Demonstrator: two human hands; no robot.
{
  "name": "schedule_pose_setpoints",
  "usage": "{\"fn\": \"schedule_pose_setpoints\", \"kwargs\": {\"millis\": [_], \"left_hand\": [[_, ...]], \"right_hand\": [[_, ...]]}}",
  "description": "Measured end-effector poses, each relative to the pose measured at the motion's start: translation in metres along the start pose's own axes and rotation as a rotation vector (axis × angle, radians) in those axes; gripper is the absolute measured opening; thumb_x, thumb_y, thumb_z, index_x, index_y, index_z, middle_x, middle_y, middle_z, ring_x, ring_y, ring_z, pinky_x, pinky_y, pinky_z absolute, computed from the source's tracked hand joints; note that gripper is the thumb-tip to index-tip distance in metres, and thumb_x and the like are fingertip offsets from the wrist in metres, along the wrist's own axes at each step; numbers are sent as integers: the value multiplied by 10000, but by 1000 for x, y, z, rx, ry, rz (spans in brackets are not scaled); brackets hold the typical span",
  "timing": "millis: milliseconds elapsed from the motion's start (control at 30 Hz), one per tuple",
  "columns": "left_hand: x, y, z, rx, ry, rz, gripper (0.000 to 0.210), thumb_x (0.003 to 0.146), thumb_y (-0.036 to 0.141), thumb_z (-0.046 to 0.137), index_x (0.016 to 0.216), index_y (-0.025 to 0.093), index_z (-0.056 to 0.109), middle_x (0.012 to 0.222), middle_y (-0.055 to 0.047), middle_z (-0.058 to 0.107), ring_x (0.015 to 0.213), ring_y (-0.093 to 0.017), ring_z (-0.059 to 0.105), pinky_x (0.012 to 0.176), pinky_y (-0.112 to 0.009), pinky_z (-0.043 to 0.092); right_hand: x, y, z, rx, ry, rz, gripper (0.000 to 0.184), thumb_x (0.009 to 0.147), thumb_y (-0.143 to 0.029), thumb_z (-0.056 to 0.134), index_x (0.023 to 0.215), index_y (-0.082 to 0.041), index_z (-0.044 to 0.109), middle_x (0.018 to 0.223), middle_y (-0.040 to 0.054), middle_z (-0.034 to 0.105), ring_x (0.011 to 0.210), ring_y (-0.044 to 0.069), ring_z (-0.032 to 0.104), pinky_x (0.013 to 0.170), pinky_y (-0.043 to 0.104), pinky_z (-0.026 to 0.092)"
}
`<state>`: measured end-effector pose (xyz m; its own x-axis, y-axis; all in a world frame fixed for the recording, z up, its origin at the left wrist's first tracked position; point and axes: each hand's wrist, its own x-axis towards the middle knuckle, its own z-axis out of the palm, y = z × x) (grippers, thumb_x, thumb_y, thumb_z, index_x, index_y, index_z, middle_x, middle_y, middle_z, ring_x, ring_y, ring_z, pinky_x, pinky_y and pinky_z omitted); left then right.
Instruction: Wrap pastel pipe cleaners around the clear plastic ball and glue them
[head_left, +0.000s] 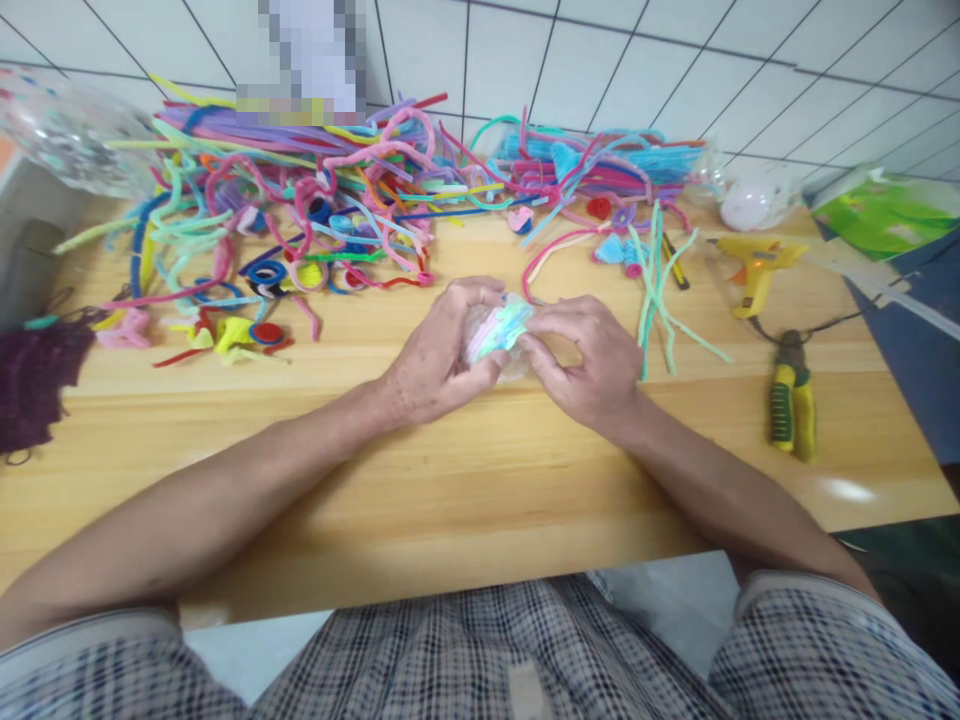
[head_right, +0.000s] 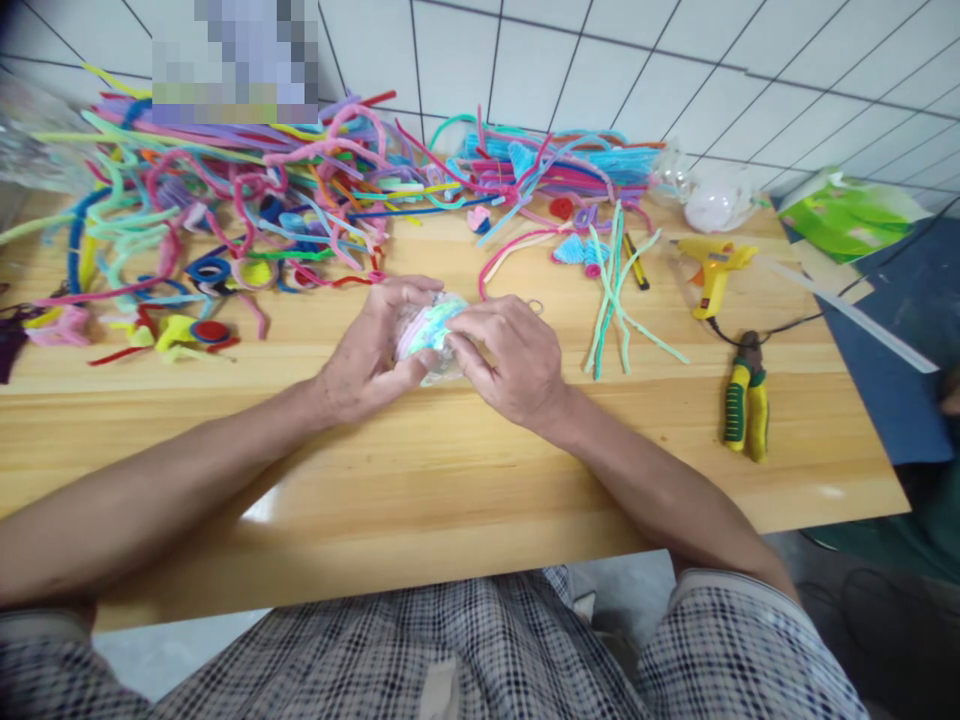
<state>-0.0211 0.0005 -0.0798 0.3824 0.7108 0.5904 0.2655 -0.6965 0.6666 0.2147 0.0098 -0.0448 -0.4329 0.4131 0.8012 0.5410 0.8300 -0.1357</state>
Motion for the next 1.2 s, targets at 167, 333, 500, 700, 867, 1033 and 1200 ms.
{"fn": "schedule_pose_setpoints", "kwargs": {"millis": [167,333,500,700,867,1033,1200], "left_hand": [[-1,0,2,9,28,37,511,1097,491,631,1518,267,448,1519,-167,602,1456,-334,606,1241,-561,543],[-2,-1,4,32,49,43,505,1100,513,628,1509,280,445,1504,-162,611,1433,-327,618,1230,-560,551],[-3,-1,3,27,64,22,494,1116,535,624,1497,277,445,1525,-164,600,1461,-325,607,1245,-559,537],[-2,5,-2,-94,72,-116,505,1115,653,632,1412,270,491,1516,-149,613,1365,-295,654,1143,-482,593],[0,6,-4,-172,94,-181,455,1104,618,694,1340,270,520,1469,-123,635,1321,-260,675,1125,-431,603],[0,4,-5,-155,66,-176,442,1121,622,652,1350,276,497,1481,-129,621,1366,-278,658,1165,-465,601],[0,5,-8,-152,51,-178,372,1164,625,543,1343,301,504,1505,-113,637,1391,-272,657,1192,-483,598]], "right_hand": [[0,0,1,28,49,-32,158,1036,-212,767,1168,-271,705,1017,12,874,902,204,843,819,377,685],[-5,2,2,-13,45,-86,181,1033,-229,783,1191,-287,714,992,10,883,871,215,853,813,391,698],[-10,3,1,8,22,-97,294,1046,-237,766,1323,-286,681,1096,33,905,973,240,884,874,408,721],[-13,-1,-2,69,-55,-68,434,1035,-240,768,1455,-273,662,1265,69,895,1160,262,864,1020,437,713],[-13,-6,1,113,-33,-94,547,1028,-218,768,1548,-240,600,1337,104,873,1223,261,838,1041,448,712],[-14,-7,2,105,-67,-96,560,1027,-211,753,1561,-280,600,1378,92,859,1246,270,827,1036,468,714],[-15,-7,2,80,-76,-99,554,1024,-220,773,1545,-291,598,1361,87,866,1223,275,833,1022,476,714]]}}
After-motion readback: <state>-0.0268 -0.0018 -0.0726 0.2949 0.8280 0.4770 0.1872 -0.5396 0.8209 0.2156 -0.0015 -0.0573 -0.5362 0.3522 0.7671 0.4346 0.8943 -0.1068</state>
